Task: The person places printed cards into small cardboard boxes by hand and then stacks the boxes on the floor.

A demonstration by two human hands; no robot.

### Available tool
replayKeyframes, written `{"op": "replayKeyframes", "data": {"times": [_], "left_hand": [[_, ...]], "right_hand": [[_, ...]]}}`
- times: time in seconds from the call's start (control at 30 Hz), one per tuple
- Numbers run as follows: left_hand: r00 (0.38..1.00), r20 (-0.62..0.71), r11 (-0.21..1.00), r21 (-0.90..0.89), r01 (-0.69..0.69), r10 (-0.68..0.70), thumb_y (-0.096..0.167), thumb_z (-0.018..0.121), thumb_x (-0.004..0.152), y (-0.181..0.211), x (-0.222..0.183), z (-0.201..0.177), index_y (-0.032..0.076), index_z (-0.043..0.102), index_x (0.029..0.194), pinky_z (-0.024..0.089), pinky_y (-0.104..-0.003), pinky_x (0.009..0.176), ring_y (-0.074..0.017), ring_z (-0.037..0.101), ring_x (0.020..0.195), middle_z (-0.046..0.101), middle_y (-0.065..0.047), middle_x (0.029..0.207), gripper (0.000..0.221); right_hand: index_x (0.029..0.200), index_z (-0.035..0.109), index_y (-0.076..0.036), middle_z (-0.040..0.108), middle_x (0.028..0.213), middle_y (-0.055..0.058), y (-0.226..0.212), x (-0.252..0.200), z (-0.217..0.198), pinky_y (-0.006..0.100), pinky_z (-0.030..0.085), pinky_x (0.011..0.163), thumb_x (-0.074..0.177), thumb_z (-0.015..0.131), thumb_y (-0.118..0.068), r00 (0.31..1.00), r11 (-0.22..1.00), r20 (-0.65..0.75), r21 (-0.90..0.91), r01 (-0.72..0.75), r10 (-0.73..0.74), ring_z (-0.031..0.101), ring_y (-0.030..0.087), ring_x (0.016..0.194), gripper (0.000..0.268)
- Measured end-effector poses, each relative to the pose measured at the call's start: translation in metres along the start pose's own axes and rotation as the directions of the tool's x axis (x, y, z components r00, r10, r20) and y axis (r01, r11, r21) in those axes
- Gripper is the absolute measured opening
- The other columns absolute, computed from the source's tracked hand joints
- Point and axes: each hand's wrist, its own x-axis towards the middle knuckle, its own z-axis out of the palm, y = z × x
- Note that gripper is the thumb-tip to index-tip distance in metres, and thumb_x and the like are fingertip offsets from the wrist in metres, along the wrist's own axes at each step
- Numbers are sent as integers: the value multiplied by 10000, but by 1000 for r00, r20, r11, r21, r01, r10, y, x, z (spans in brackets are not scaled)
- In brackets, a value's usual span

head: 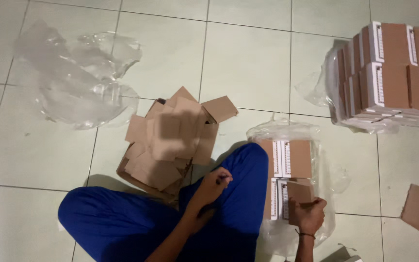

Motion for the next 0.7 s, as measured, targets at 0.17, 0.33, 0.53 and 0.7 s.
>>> {"op": "replayKeyframes", "data": {"times": [0.17, 0.33, 0.53, 0.7], "left_hand": [[994, -101, 999, 25, 43, -41, 194, 635, 956, -15, -20, -32, 143, 703, 963, 525, -295, 776, -123, 660, 798, 731, -2, 936, 85], [982, -171, 997, -34, 73, -78, 109, 641, 926, -19, -56, -64, 148, 702, 945, 538, -247, 668, -99, 669, 685, 739, 3, 899, 75], [998, -57, 998, 65, -25, 29, 307, 698, 928, 27, -73, -103, 162, 677, 1118, 489, -283, 971, -137, 659, 1117, 716, 14, 1144, 241], [991, -49, 968, 210, 136, -128, 633, 689, 803, 57, -67, -132, 50, 189, 1609, 375, -400, 1148, -253, 471, 1440, 369, -144, 1629, 1113]], "right_hand": [[1132, 602, -110, 707, 840, 84, 8, -11, 21, 478, 506, 778, 720, 900, -380, 933, 954, -223, 42, 297, -281, 690, 344, 808, 576], [1080, 598, -116, 633, 806, 48, -46, -50, -5, 416, 479, 765, 820, 936, -363, 814, 881, -429, 82, 467, -392, 626, 256, 713, 493], [1151, 627, -29, 653, 1108, 103, -158, -116, -38, 301, 532, 876, 793, 901, -153, 680, 576, -271, 374, 727, -681, 613, 201, 968, 467], [1129, 652, -158, 424, 658, -47, -221, -158, 35, 198, 300, 503, 649, 943, -230, 809, 553, -17, 721, 417, -587, 357, 46, 590, 567]]}}
